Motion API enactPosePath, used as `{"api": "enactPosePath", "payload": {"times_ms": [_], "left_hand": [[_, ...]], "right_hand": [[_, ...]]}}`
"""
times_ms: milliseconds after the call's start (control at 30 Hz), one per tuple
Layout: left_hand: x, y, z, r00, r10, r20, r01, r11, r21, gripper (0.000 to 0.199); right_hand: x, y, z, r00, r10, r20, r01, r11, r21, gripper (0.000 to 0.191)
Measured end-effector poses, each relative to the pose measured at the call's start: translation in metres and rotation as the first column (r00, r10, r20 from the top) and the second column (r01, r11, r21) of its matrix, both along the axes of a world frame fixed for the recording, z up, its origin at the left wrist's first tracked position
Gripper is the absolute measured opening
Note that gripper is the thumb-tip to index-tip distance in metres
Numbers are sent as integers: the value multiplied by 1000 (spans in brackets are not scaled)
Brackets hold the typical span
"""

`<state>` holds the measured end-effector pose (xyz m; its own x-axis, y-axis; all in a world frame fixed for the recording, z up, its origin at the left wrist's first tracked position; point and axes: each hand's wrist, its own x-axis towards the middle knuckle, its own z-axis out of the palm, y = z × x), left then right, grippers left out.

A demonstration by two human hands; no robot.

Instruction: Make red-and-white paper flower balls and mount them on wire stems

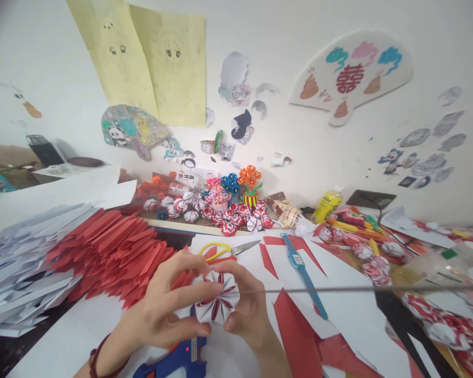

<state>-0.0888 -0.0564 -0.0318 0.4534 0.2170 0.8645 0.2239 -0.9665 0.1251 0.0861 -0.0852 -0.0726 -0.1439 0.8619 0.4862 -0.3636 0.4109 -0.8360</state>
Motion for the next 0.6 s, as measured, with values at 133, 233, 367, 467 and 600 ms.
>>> {"api": "enactPosePath", "payload": {"times_ms": [133,233,367,467,600], "left_hand": [[-1,1,0,1000,-2,-5,2,1000,9,35],[-1,2,0,1000,-4,-1,4,1000,17,34],[-1,2,1,1000,14,-6,-14,999,35,35],[-1,1,0,999,43,-34,-42,999,29,35],[-1,2,-1,998,56,-39,-55,998,26,35]], "right_hand": [[-1,0,2,1000,-12,-29,10,999,-50,57],[-1,1,0,999,-5,-41,4,1000,-25,56],[1,4,-6,999,14,-38,-14,1000,-10,56],[3,6,-9,1000,-2,-11,2,1000,3,58],[3,7,-11,999,-45,27,44,998,36,59]]}}
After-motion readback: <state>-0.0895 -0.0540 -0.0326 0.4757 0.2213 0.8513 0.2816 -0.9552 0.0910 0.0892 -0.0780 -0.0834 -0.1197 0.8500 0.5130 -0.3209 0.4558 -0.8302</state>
